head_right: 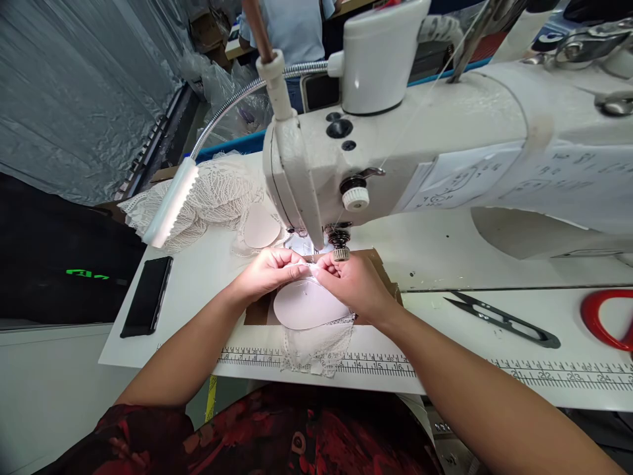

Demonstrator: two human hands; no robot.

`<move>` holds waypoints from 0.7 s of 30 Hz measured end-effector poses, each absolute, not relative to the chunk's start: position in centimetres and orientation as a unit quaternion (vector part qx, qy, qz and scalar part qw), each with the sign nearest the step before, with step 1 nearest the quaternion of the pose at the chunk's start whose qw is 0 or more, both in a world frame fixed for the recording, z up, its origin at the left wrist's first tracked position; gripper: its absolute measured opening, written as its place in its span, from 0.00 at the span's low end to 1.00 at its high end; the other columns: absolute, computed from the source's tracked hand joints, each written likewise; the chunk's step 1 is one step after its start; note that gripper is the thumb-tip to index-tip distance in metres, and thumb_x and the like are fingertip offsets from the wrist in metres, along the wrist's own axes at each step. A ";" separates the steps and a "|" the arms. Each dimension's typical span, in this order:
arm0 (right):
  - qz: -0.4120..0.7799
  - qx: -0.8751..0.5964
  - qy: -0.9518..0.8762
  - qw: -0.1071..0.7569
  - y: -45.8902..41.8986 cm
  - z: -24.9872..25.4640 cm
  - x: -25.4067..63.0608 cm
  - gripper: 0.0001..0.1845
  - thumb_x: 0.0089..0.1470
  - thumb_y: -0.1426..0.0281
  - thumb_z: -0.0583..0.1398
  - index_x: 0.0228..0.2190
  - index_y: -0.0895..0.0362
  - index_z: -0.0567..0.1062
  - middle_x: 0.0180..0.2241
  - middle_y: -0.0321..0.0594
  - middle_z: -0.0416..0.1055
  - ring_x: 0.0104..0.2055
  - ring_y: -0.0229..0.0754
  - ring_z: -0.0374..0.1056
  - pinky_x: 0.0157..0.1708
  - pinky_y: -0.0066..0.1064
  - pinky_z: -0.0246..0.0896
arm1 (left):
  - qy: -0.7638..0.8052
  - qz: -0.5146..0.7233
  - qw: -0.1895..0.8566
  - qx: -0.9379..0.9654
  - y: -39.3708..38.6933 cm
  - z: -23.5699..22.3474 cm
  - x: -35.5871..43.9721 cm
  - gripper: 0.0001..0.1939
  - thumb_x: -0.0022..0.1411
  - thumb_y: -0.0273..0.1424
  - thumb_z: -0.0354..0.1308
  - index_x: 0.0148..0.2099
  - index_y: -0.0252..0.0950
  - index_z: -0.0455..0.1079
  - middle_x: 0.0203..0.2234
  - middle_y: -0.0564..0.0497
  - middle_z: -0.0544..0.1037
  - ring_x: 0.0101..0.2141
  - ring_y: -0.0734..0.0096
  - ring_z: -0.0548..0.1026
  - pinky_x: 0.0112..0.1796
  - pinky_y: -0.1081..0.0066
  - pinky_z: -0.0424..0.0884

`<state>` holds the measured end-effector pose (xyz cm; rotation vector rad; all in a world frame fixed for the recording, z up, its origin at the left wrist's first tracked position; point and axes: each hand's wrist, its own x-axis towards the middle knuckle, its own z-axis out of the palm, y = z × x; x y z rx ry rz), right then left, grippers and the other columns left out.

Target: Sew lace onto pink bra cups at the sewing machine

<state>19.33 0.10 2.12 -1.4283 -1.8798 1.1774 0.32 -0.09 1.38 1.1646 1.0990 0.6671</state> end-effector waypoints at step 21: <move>0.141 -0.361 -0.900 0.197 1.6 0.6 21.8 0.17 0.58 0.72 0.48 0.35 0.55 0.77 0.27 0.39 0.70 0.26 0.37 0.59 0.25 0.28 0.45 | 0.566 0.068 0.416 0.709 3.6 2.9 1.7 0.11 0.53 0.32 0.53 0.24 0.32 0.69 0.18 0.56 0.64 0.20 0.79 0.59 0.21 0.76 0.52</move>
